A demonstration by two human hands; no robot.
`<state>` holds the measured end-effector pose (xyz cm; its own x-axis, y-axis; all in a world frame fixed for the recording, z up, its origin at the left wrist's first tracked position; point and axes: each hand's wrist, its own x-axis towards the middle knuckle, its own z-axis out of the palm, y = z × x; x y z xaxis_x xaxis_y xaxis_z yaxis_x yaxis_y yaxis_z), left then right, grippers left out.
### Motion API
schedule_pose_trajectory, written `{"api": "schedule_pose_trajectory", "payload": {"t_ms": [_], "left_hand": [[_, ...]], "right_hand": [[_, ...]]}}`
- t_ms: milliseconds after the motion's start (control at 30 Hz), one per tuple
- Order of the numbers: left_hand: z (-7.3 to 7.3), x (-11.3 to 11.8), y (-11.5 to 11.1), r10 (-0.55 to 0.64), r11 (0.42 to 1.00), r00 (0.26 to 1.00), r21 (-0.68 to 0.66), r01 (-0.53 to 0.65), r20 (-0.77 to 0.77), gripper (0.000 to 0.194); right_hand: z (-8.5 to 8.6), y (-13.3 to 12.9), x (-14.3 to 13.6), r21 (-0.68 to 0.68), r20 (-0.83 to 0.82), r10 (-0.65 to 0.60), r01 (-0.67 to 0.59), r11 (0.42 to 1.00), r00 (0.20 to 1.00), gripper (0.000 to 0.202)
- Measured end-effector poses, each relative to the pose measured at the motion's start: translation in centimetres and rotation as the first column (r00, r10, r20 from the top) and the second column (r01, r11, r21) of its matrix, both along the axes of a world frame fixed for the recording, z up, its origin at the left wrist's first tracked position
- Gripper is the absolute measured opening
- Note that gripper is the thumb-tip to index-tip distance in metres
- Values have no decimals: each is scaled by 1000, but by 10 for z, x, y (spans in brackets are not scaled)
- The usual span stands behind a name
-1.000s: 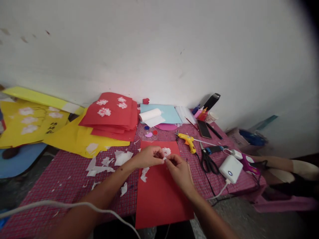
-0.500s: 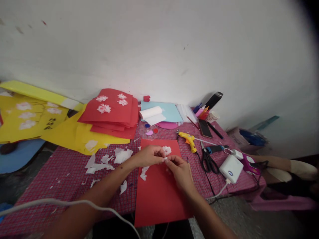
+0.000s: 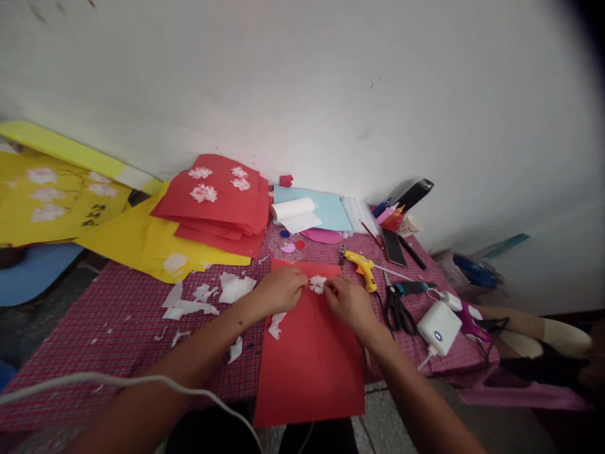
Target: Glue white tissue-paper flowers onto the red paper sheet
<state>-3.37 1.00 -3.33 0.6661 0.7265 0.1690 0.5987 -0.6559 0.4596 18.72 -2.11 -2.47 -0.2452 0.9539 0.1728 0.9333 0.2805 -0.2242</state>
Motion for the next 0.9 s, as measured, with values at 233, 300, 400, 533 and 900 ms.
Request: {"api": "schedule_pose_trajectory", "payload": {"t_ms": [233,300,400,533,900], "left_hand": [[-2,0,-1,-5,1000,1000,18,5,-4,20],[-3,0,-1,-1,1000,1000,15,1,2,20],[-4,0,-1,2,1000,1000,6,-2,23,19],[-4,-1,-1,-1,1000,1000,5,0,19,20],[-3,0,0,-3,1000,1000,2,3,12,20]], "right_hand": [[1,2,-9,1,124,-14,14,1000,992,18],[0,3,-10,-4,136,-7,8,1000,991,19],[-2,4,-12,-13,155,1,1,1000,988,20],[-3,5,-14,-18,198,1,3,1000,980,21],[3,-15,2,14,5,8,-8,1000,1000,25]]}}
